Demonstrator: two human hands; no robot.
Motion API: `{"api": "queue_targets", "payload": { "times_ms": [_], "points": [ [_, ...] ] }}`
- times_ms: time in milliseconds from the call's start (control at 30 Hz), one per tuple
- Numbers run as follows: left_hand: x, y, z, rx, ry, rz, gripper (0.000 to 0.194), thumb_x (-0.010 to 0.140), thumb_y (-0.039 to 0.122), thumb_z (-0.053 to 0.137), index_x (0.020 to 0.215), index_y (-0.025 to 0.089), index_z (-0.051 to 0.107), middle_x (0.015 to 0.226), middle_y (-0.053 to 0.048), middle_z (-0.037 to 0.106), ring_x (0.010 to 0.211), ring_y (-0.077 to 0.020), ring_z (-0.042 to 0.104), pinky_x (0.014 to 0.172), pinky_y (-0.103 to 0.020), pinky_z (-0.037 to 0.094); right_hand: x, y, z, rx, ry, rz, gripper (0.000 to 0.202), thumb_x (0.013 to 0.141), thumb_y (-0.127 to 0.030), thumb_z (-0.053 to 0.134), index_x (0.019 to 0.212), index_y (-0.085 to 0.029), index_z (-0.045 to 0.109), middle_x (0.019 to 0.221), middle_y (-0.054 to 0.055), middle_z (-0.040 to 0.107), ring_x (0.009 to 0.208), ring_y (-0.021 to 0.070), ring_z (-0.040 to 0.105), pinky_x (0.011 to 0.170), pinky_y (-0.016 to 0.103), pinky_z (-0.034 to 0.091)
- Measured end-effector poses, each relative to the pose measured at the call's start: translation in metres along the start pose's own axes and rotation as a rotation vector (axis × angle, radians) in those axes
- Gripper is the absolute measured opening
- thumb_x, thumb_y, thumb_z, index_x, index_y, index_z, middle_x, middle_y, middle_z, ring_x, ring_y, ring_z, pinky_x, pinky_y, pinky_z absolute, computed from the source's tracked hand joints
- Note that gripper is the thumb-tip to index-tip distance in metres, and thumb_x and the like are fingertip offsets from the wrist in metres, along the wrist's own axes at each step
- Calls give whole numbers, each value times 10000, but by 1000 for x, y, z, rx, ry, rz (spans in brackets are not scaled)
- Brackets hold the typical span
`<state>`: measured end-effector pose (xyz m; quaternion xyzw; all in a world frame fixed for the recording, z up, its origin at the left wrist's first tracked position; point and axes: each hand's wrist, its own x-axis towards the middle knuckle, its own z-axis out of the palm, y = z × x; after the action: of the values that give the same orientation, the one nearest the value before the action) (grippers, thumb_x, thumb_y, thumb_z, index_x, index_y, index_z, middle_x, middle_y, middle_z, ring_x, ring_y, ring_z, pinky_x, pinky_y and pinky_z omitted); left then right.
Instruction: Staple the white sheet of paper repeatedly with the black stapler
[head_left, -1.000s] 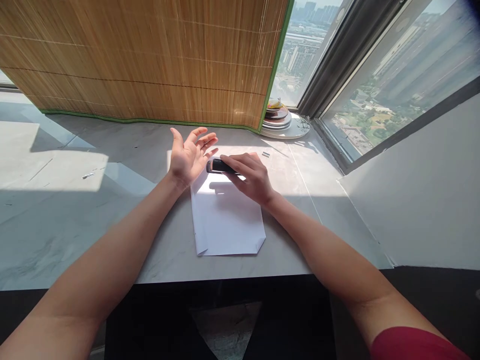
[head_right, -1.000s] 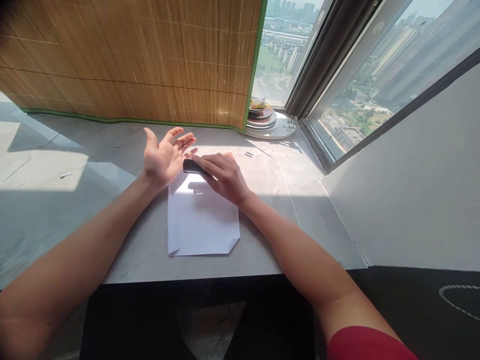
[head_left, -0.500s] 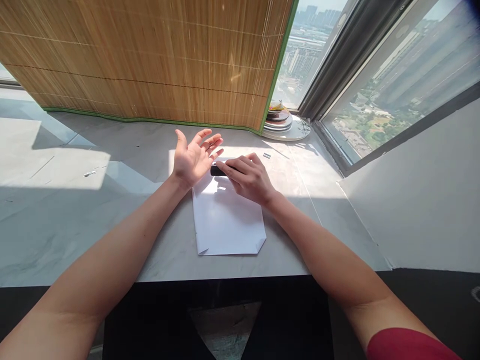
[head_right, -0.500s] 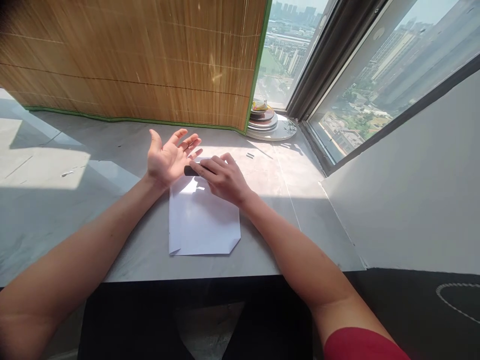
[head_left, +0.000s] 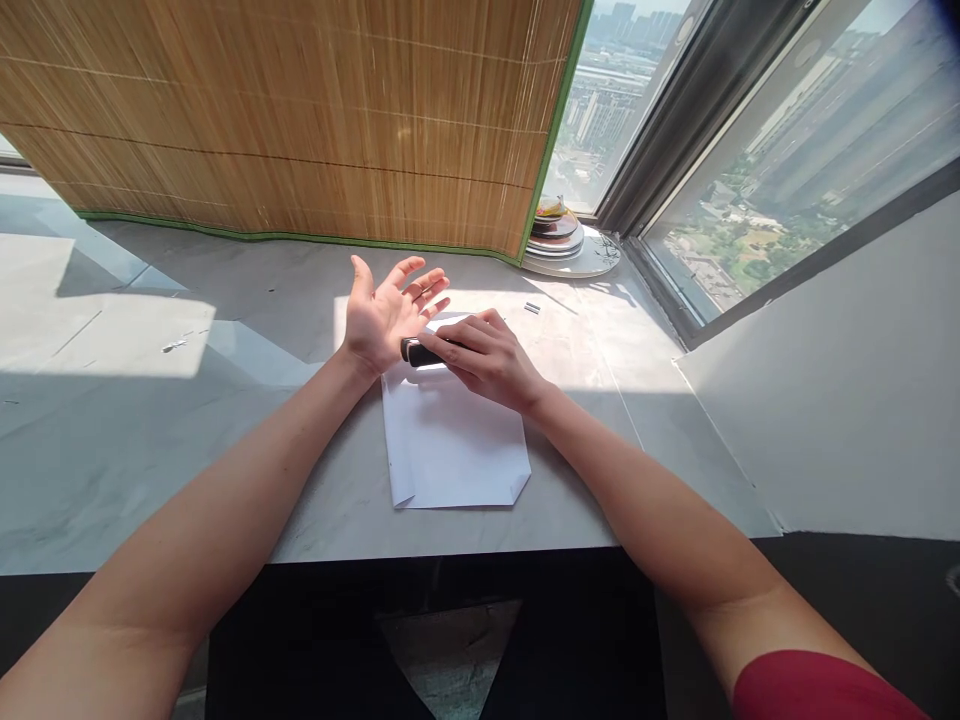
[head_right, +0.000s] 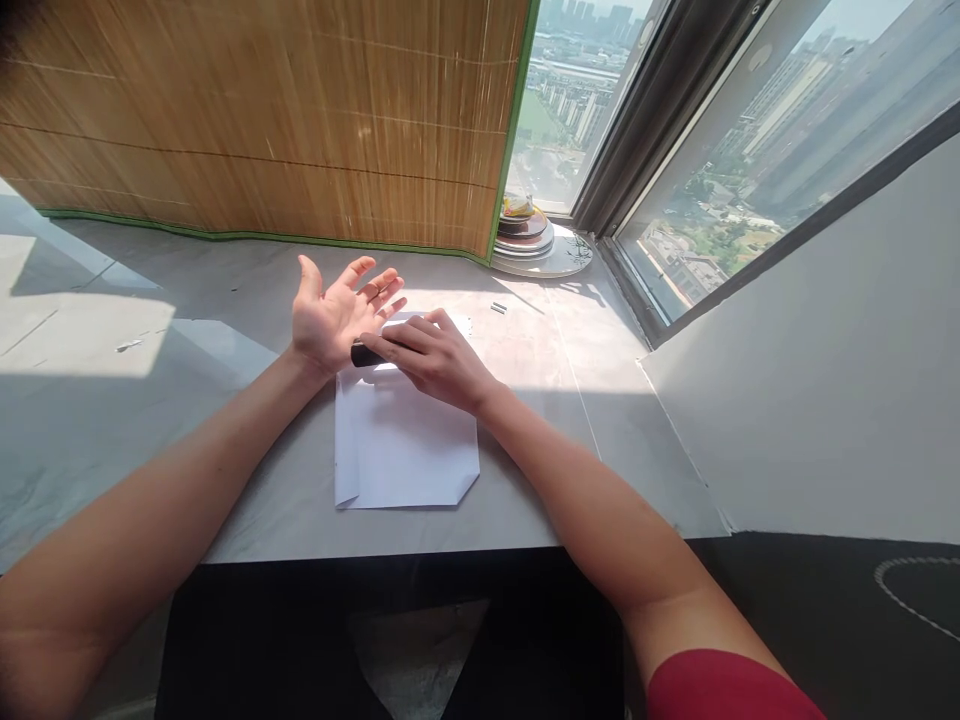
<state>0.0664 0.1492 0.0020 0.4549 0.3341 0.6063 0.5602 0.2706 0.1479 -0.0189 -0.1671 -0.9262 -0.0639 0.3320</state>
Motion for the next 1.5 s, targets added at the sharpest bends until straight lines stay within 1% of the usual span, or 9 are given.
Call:
{"api": "queue_targets", "payload": {
  "times_ms": [267,400,500,600,733,867,1133,1367,1500],
  "points": [
    [5,1,-9,117,34,67,665,994,861,419,1186,270,654,1328,-125,715,1425,-346,605,1196,-568,494,-4,13,-10,-92,-42,45,525,1086,-186,525,1581,-358,543,1230,65,735,1067,255,625,900,431,401],
    [10,-6,-20,609,63,164,435,1048,665,515,1113,274,692,1277,-94,732,1346,-317,618,1208,-542,453,-9,25,-20,-140,0,150,532,1072,-199,539,1584,-340,545,1205,69,737,1018,252,639,888,425,410],
    [12,-16,-28,1102,-102,148,260,1003,488,631,1076,256,722,1327,-100,705,1327,-334,582,1222,-542,402,-15,37,-29,-150,15,242,472,1073,-220,541,1532,-313,599,1179,74,754,1001,253,649,886,423,407],
    [16,-25,-37,1322,-193,146,169,978,394,654,1030,247,720,1276,-116,694,1271,-350,583,1186,-547,399,-22,51,-37,-130,2,316,428,1052,-215,560,1460,-296,664,1173,83,767,1020,268,659,927,442,402],
    [21,-23,-53,1299,-62,188,143,1004,351,605,932,255,684,1048,-113,704,1121,-345,615,1106,-551,416,-32,68,-44,-109,-10,429,403,1004,-189,616,1386,-269,716,1150,97,775,1033,290,666,969,473,398],
    [22,-9,-64,1275,56,72,101,997,282,582,969,267,678,975,-79,739,1012,-307,647,1037,-506,425,-41,80,-43,-44,-18,504,386,967,-160,663,1335,-242,743,1143,94,779,1032,284,685,951,447,412],
    [17,5,-67,1171,110,59,148,984,336,565,878,254,628,871,-32,717,884,-243,627,850,-380,441,-43,81,-36,138,-52,417,353,952,-200,706,1299,-226,766,1092,76,786,989,257,703,889,389,464],
    [15,13,-68,1115,112,28,212,960,453,618,889,257,660,910,-44,755,898,-251,639,899,-395,448,-42,82,-37,191,-23,442,377,930,-189,678,1293,-230,771,1133,83,798,1034,270,724,916,407,522],
    [15,5,-69,1262,82,8,185,983,392,592,885,253,664,889,-47,758,918,-274,648,1078,-522,388,-40,79,-35,259,-12,399,334,922,-225,700,1246,-237,784,1097,77,797,982,263,727,915,416,558]
  ]
}}
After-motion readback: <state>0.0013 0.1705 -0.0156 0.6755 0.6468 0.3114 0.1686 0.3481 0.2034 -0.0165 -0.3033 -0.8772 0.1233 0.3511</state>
